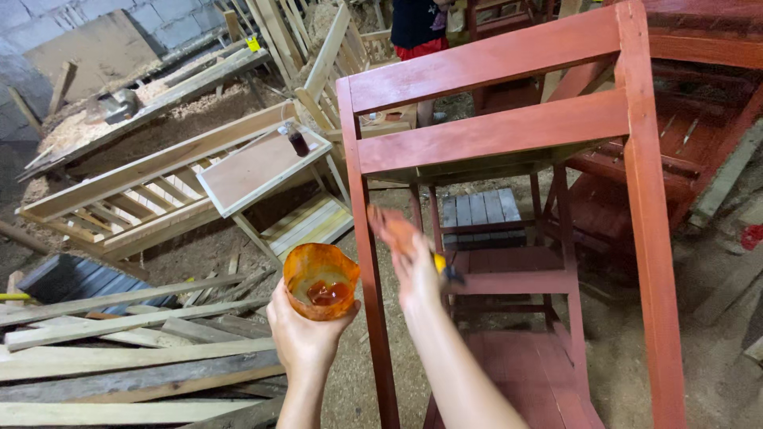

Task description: The person applies reddish-orange wood stain to a wooden chair frame, holding a container of stain in one hand and wiping the stain onto the chair rails, legs, and seat boards with a cloth-wrapped applicator. They move around the chair to coat different sides and parts of the frame.

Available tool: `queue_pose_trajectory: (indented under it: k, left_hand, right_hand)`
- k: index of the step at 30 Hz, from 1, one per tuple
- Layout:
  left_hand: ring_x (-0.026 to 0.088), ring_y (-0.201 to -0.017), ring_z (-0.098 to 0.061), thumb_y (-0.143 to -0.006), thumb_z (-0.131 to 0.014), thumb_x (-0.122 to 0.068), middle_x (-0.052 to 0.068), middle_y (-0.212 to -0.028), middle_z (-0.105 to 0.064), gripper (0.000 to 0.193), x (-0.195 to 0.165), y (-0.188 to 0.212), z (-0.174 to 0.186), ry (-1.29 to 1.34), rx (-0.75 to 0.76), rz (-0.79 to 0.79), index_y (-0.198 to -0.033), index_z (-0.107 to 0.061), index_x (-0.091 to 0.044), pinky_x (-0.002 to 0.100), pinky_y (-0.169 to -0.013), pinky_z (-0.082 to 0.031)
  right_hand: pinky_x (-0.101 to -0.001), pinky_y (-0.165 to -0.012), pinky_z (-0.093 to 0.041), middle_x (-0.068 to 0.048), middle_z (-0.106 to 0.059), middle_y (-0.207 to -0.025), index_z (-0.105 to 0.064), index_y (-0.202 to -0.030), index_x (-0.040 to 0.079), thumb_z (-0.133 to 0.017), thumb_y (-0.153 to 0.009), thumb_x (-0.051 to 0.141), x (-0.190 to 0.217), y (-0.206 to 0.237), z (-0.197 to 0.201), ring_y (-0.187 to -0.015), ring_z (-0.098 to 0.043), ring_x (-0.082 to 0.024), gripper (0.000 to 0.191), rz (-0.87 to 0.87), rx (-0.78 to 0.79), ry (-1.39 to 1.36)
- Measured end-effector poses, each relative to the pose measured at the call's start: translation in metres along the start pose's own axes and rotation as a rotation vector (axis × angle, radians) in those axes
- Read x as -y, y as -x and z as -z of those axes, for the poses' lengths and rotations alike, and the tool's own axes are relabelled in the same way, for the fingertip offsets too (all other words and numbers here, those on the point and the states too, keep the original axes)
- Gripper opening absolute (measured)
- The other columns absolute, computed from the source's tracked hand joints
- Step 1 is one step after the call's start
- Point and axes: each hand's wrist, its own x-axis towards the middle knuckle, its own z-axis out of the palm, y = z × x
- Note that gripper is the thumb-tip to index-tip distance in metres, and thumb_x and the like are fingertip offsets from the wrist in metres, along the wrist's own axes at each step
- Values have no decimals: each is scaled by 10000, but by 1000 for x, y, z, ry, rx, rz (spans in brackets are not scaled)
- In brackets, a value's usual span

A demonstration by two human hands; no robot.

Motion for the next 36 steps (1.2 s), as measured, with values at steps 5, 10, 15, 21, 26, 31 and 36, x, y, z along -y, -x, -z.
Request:
queue_pose_trajectory:
  k: [5, 10, 15, 21, 26, 31, 36]
  left_hand:
    - [332, -1240, -540, -437, -1012, -350, 161, -1315, -529, 1175, 6, -1, -5, 14, -17, -40, -1435, -441, -106, 452, -1026, -472]
    - [325, -1232, -553, -432, -1007, -339, 160, -1320, -535, 1168, 8, 1, -8, 25, -16, -24, -1432, -449, -110, 447, -1036, -473]
    - [334, -1225, -553, -436, -1007, -346, 166, -1307, -540, 1155, 12, 5, -4, 34, -20, -53, -1426, -462, -110, 449, -1032, -469]
    - [332, -1230, -550, -433, -1013, -346, 155, -1286, -563, 1141, 23, 9, -1, 34, -20, -71, -1410, -477, -102, 448, -1023, -469]
    - [328, -1219, -556, -411, -1011, -341, 157, -1280, -561, 1154, 39, 25, 2, 26, 15, -62, -1406, -479, -103, 444, -1005, -477]
    - [327, -1208, -563, -403, -1016, -333, 153, -1268, -578, 1131, 51, 45, 8, 14, 15, -66, -1383, -503, -97, 439, -1011, -478]
    - [324, -1200, -570, -421, -1008, -334, 163, -1268, -577, 1119, 63, 57, 18, 50, 6, -98, -1391, -506, -89, 435, -1004, -480]
  right_hand:
    - [-386, -920, -593, -140, -702, -1187, -669, -1214, 90, -732, -870, 208, -18, 28, 71, -1059, -704, -286, 369, -35, -164, 85]
    - [-344, -925, -625, -104, -711, -1114, -629, -1110, 75, -760, -859, 186, -11, 5, 22, -1031, -732, -236, 304, 29, -112, -60]
    - [-404, -879, -625, -92, -698, -1044, -646, -1095, 63, -796, -841, 189, -6, -6, -11, -948, -717, -262, 320, 113, -119, -63]
    - [-451, -852, -649, -56, -585, -942, -675, -1136, 86, -840, -833, 208, -48, 43, 116, -858, -628, -215, 366, 70, -184, 87]
    - [-417, -863, -627, -46, -663, -1077, -698, -1110, 111, -800, -810, 202, -53, 60, 152, -975, -670, -207, 330, 10, -262, 137]
    - [-397, -792, -631, -32, -673, -966, -678, -1090, 98, -816, -850, 184, -31, 18, 69, -825, -666, -172, 290, 156, -140, 37]
    - [-354, -708, -595, -66, -716, -965, -727, -1077, 116, -783, -830, 191, -31, 21, 79, -800, -704, -198, 264, 130, -84, 110]
